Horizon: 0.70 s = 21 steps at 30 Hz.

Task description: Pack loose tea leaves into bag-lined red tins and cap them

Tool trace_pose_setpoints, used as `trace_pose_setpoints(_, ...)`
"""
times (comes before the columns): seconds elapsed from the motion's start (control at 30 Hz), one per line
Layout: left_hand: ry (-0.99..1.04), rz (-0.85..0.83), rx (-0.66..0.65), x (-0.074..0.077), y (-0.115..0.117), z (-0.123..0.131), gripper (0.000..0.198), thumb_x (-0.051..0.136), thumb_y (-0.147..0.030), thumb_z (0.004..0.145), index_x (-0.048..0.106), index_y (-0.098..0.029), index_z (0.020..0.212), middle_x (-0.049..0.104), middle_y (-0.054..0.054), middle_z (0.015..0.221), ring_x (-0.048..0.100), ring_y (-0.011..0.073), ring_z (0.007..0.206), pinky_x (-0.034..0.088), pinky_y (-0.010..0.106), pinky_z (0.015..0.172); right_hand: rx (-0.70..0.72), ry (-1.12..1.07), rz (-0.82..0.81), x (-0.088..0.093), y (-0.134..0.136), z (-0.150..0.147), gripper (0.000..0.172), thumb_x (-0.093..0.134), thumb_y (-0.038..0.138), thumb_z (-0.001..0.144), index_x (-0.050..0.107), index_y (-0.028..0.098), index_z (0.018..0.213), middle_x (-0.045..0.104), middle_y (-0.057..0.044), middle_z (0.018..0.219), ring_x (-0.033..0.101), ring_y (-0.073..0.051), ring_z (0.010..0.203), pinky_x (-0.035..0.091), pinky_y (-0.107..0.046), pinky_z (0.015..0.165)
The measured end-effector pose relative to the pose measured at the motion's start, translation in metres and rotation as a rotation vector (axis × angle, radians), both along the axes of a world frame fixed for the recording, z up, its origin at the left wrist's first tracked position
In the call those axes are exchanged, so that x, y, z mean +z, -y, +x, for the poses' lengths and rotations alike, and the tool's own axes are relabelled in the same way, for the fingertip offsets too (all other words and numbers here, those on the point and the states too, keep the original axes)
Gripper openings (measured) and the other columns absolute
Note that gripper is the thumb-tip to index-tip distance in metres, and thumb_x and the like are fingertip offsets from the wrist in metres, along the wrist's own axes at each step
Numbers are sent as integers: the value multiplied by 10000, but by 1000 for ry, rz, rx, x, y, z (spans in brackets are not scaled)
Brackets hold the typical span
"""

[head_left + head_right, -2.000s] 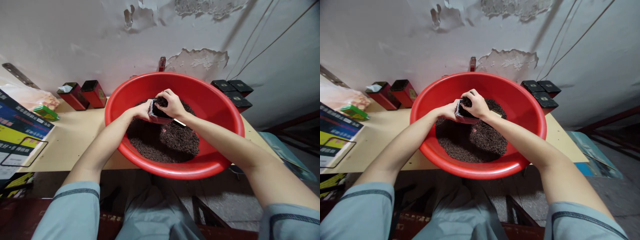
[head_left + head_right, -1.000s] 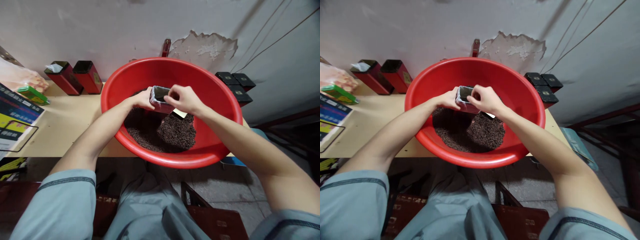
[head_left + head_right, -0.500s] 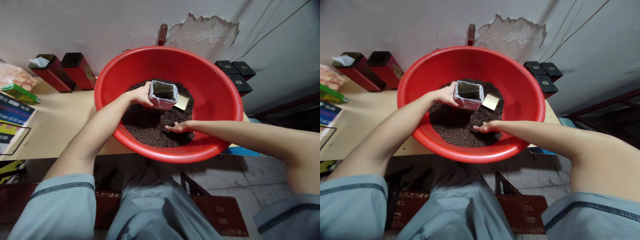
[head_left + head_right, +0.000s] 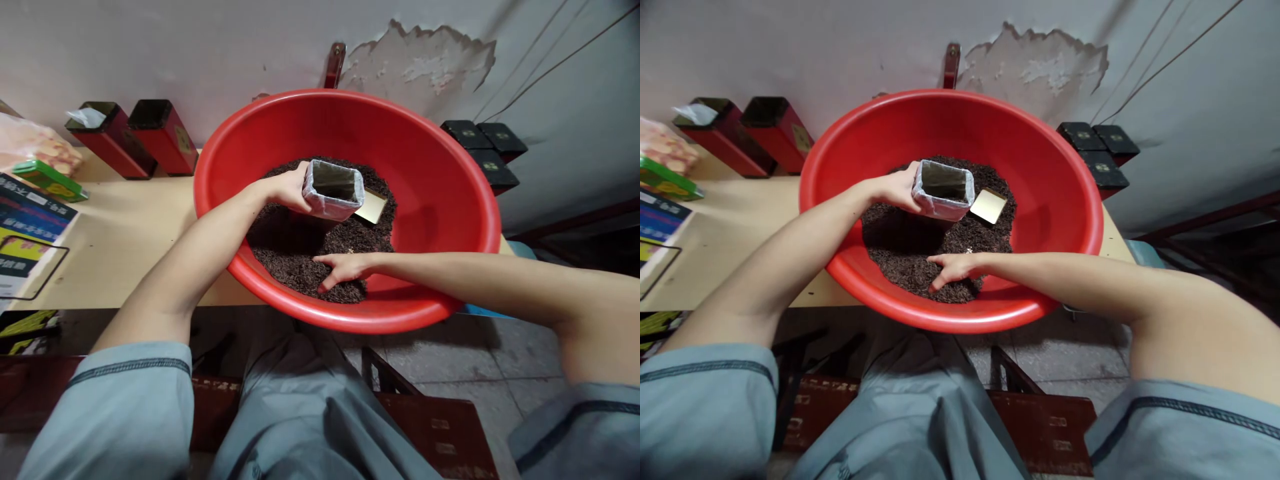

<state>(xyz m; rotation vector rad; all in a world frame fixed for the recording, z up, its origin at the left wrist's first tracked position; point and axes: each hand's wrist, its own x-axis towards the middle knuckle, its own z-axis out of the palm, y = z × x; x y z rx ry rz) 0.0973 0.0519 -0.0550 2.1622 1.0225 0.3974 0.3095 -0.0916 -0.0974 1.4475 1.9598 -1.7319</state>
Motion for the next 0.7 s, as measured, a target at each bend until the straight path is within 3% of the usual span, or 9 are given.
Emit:
trace_pose_setpoints(0.13,37,-1,-21,-2,-2,0,1239,890,-439,451,357,-168,1535,523,205,1535,551,394,1405,458,476,1174,3,-215,-178,8,-9,-6,741,817,284,618,670,207,1340,765,-65,1244,705,-273,1148,577,-377,991)
trace_pose_setpoints(0.27,44,-3,-24,0,1,1,1175,895,-432,459,392,-213,1498,561,167,1508,573,384,1382,470,481,1160,58,-349,15,27,-25,-7,567,845,261,576,716,206,1125,767,-13,1102,683,-245,1086,550,-332,947)
trace_pose_setpoints(0.37,16,-9,2,5,5,1,1145,913,-438,459,410,-194,1458,595,170,1462,606,395,1338,490,457,1128,72,-401,185,48,-36,-1,512,853,273,593,713,199,1080,749,-8,1063,664,-232,1060,523,-329,954)
trace_pose_setpoints(0.53,-14,-29,72,7,9,0,1235,940,-464,420,372,-135,1466,596,215,1431,591,421,1347,477,492,1137,4,-504,304,79,-42,17,524,869,301,616,699,205,1101,740,-9,1028,668,-215,963,525,-354,934)
trace_pose_setpoints(0.7,-4,-12,41,4,14,5,1150,925,-470,480,402,-162,1456,631,164,1370,631,395,1283,504,492,1107,-210,-626,413,103,-53,33,519,878,306,578,670,208,1043,726,-7,970,667,-218,915,539,-367,906)
